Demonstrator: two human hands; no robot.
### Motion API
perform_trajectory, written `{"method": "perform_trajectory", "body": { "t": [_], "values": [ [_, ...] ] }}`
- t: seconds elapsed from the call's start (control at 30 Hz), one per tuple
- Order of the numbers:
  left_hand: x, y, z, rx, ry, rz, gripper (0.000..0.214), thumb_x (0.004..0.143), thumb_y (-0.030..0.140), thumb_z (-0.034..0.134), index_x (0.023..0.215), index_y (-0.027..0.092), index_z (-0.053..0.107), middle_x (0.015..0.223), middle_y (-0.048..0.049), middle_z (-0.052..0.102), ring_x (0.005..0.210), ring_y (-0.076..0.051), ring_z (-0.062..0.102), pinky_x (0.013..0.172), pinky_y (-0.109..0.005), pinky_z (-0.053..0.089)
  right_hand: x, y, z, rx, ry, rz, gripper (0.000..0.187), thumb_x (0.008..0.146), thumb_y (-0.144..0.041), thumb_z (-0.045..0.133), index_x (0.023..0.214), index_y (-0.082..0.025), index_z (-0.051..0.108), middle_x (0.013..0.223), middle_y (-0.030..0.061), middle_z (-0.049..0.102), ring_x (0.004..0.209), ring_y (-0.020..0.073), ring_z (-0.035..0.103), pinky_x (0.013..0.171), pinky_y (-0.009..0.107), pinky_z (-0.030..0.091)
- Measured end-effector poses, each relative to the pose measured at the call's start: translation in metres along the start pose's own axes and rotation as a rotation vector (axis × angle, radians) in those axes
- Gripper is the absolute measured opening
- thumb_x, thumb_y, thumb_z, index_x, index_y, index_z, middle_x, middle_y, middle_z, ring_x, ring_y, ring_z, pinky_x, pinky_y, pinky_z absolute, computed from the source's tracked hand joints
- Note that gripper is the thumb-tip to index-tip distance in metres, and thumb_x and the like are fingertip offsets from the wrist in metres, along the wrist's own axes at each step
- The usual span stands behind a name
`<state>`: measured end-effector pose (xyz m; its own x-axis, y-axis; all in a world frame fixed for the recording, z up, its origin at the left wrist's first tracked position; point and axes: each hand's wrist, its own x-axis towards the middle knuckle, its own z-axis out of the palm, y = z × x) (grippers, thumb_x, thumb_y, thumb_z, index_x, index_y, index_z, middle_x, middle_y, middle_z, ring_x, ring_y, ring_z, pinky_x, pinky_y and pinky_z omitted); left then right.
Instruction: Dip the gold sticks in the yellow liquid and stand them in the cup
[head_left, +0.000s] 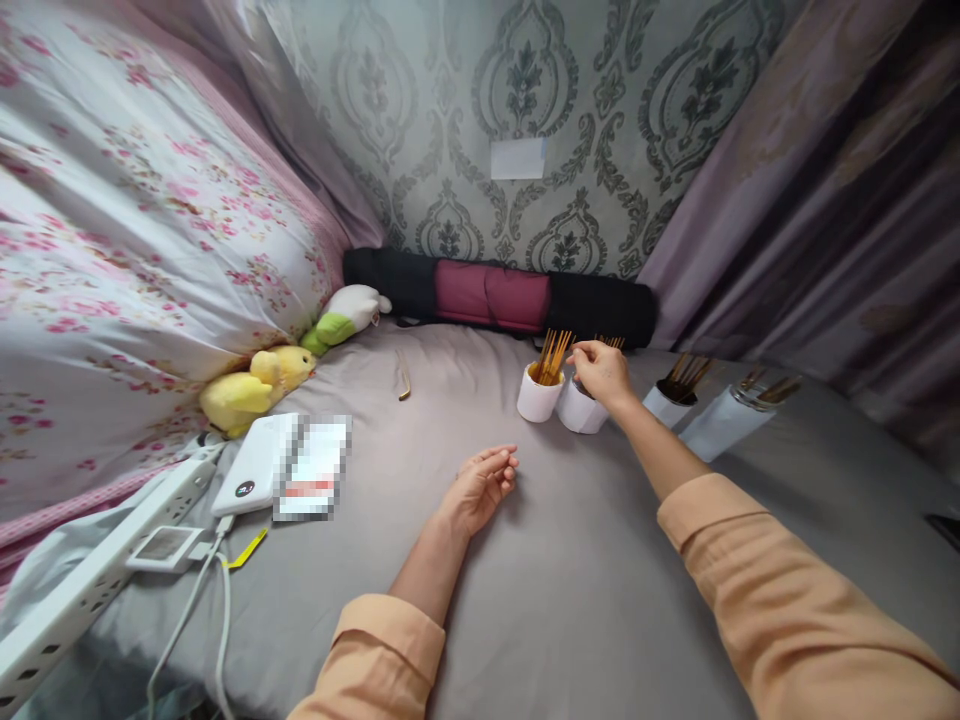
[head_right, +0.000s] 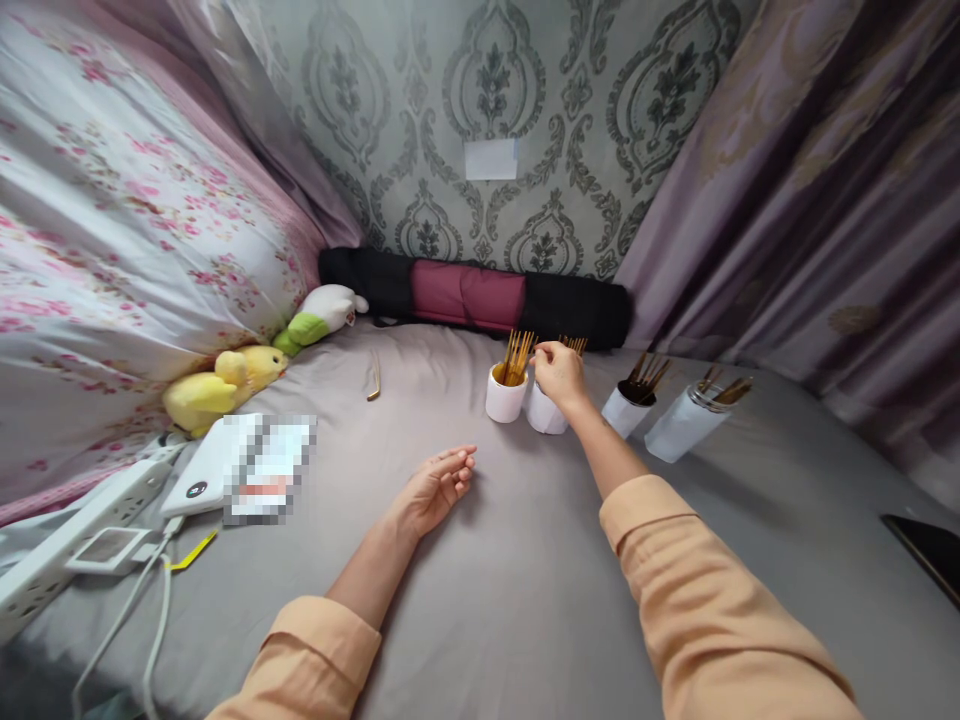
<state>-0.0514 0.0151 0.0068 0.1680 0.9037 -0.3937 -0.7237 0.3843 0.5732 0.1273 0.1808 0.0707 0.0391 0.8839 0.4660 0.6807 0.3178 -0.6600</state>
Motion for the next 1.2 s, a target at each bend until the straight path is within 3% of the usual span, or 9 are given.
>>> {"method": "perform_trajectory", "body": {
  "t": [0.23, 0.57, 1.2],
  "values": [
    [0.000, 0.000, 0.000, 0.001, 0.005, 0.005, 0.016, 0.074, 0.009, 0.060, 0.090, 0.008, 0.059, 0.070, -0.0035, 0.056, 0.052, -0.005, 0.049, 0.047, -0.016, 0.040, -0.002, -0.003, -0.005, -0.006, -0.020, 0.027, 0.024, 0.077, -0.025, 0.046, 0.089, -0.014, 0.064, 0.073, 0.0040, 0.069, 0.051, 0.0120, 0.059, 0.063, 0.026, 0.047],
    [0.000, 0.000, 0.000, 0.004, 0.009, 0.010, 0.017, 0.075, 0.009, 0.059, 0.091, 0.007, 0.058, 0.070, -0.0034, 0.056, 0.053, -0.005, 0.050, 0.047, -0.016, 0.040, -0.011, -0.006, -0.010, 0.012, 0.005, 0.030, 0.027, 0.080, -0.029, 0.043, 0.088, -0.015, 0.064, 0.073, 0.0045, 0.069, 0.056, 0.0132, 0.060, 0.063, 0.026, 0.045],
    [0.001, -0.001, -0.004, -0.004, -0.011, 0.017, 0.017, 0.073, 0.010, 0.061, 0.090, 0.007, 0.059, 0.071, -0.0031, 0.056, 0.053, -0.005, 0.050, 0.047, -0.015, 0.041, -0.051, -0.020, -0.011, 0.124, 0.013, 0.047, 0.035, 0.082, -0.042, 0.040, 0.078, -0.015, 0.062, 0.066, 0.0055, 0.065, 0.058, 0.0149, 0.058, 0.057, 0.025, 0.041]
  ]
}}
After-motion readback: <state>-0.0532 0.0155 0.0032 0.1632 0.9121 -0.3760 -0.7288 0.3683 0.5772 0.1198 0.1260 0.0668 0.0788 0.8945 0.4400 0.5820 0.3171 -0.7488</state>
